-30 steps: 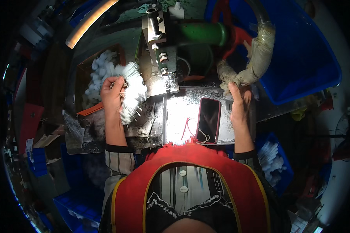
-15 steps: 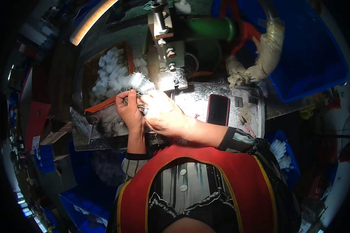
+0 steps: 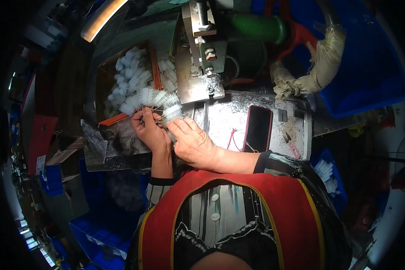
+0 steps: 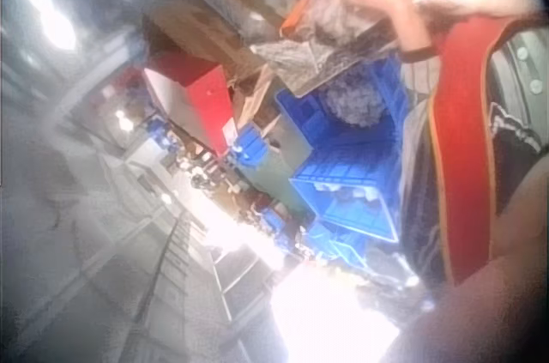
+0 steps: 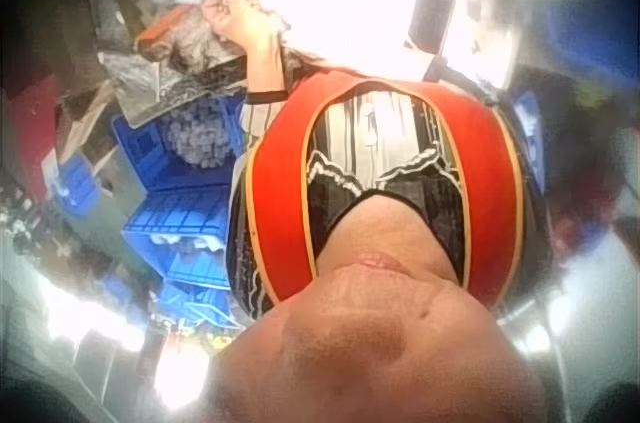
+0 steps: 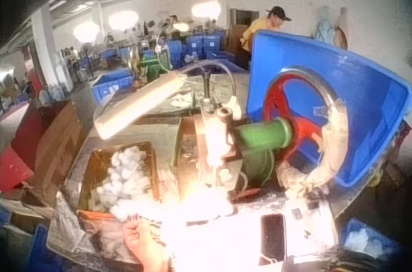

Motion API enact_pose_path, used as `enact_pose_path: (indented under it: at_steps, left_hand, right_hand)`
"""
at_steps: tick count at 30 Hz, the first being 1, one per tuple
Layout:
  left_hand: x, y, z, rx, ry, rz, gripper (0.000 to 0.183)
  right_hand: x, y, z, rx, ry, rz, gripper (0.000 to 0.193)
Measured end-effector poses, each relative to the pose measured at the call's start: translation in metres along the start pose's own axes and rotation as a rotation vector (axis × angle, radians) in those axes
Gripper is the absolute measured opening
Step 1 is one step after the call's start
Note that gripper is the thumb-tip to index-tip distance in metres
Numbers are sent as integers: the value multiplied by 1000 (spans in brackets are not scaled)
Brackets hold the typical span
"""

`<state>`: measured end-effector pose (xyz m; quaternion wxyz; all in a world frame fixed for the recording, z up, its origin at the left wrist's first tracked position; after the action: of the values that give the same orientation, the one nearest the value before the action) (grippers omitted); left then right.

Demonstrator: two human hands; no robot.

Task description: The person assembles small white plastic components using a manual press machine.

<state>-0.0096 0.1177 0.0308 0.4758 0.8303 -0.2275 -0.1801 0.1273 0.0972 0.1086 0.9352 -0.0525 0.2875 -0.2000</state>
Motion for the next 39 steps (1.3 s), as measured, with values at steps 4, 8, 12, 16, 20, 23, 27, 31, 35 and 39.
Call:
enact_pose_path:
  at_steps: [4,8,12,16,20,23,27,31,35,39]
  left_hand:
    - [2,-1,1,-15,36,47,15]
    - [4,-4,11,-29,50,70,15]
    - [9,-5,22,-15,50,82,15]
    - [13,-7,26,-59,-8,118,20]
    - [18,-14,33,-130,-87,139,29]
    - [21,-13,37,-87,-118,205,30]
    - [26,-13,47,-100,-107,203,31]
    - [27,-13,58,-147,-53,153,28]
    - [30,-6,65,-144,8,64,24]
    - [30,1,68,-78,11,75,24]
  right_hand:
    - [-10,9,-2,-19,15,-48,22]
    - [-12,12,-21,49,-18,-39,21]
    - [-11,11,-38,-44,-118,-45,21]
    - [-19,17,-26,-2,71,-61,20]
    - [-20,11,-56,104,-156,19,21]
    - [-17,1,-50,83,-38,54,23]
    - [-9,-7,-45,57,19,120,21]
    - [-8,-14,-52,149,-25,159,17]
    - [-12,-9,-56,67,-50,125,14]
    - [-19,-7,-58,82,-116,108,12]
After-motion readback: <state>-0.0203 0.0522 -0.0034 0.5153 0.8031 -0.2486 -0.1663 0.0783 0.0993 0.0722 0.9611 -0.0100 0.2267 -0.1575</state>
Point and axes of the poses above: each hand's wrist, its own x-axis away from the middle knuckle, its own z-axis out of the back of the hand, y = z × x, the point moved 10 cm from there along -x, towards the middle knuckle, and after that the axes turned 1 degree about -z, right-handed, at the moved point
